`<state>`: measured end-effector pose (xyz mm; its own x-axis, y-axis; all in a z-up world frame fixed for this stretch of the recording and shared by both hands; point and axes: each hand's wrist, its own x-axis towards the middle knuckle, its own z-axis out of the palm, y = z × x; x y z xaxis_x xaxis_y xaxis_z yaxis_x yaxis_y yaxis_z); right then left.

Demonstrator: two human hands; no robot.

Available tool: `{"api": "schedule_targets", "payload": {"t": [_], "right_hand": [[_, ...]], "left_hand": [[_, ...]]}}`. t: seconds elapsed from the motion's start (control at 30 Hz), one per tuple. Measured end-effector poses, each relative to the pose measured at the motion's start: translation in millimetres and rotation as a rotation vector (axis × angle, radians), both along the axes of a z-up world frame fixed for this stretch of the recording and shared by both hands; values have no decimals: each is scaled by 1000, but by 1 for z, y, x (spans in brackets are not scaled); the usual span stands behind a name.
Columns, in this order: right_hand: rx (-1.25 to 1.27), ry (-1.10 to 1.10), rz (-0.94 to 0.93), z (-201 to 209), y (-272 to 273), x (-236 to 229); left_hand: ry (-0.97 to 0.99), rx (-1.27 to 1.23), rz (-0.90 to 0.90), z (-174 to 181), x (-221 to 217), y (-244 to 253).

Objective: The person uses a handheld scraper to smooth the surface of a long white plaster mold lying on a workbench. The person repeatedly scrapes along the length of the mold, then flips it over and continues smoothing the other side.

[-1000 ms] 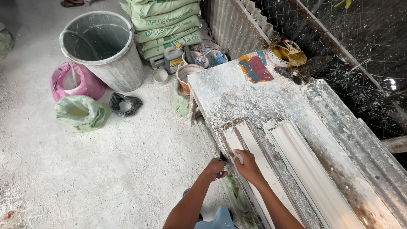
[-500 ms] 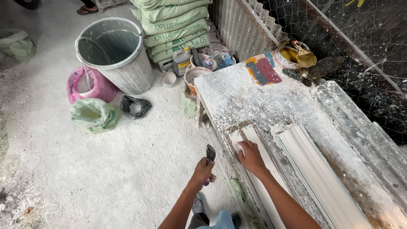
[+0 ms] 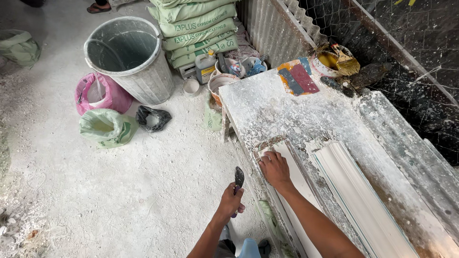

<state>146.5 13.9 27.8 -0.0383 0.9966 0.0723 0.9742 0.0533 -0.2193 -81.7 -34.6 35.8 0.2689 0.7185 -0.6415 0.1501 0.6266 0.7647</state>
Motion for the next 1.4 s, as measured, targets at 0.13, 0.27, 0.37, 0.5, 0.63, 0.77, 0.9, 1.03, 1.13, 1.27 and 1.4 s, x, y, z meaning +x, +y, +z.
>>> {"api": "schedule_targets", "payload": {"t": [0.13, 0.27, 0.37, 0.5, 0.63, 0.77, 0.9, 1.03, 1.13, 1.27, 1.4], "right_hand": [[28, 111, 158, -6, -10, 7], [58, 144, 32, -5, -15, 23], [204, 242, -2, -2, -17, 31], [-55, 211, -135, 8, -4, 40], [-12, 99, 21, 22, 24, 33], [-176, 17, 82, 33, 47, 26], [-138, -3, 98, 35, 45, 30], [25, 61, 94, 28, 20, 32], [-18, 160, 54, 24, 9, 25], [-17, 237, 85, 23, 11, 18], [-54, 272, 55, 19, 20, 14]], "left_hand": [[54, 29, -23, -1, 4, 0], [282, 421, -74, -6, 15, 1], [406, 617, -120, -6, 21, -4], [574, 742, -288, 4, 39, -2], [728, 576, -566, 26, 60, -1], [838, 660, -756, 40, 76, -9], [824, 607, -825, 38, 91, -4], [814, 643, -767, 34, 95, 2], [798, 590, -794, 38, 88, 2], [799, 538, -824, 44, 82, -3], [801, 569, -813, 46, 77, -3]]}}
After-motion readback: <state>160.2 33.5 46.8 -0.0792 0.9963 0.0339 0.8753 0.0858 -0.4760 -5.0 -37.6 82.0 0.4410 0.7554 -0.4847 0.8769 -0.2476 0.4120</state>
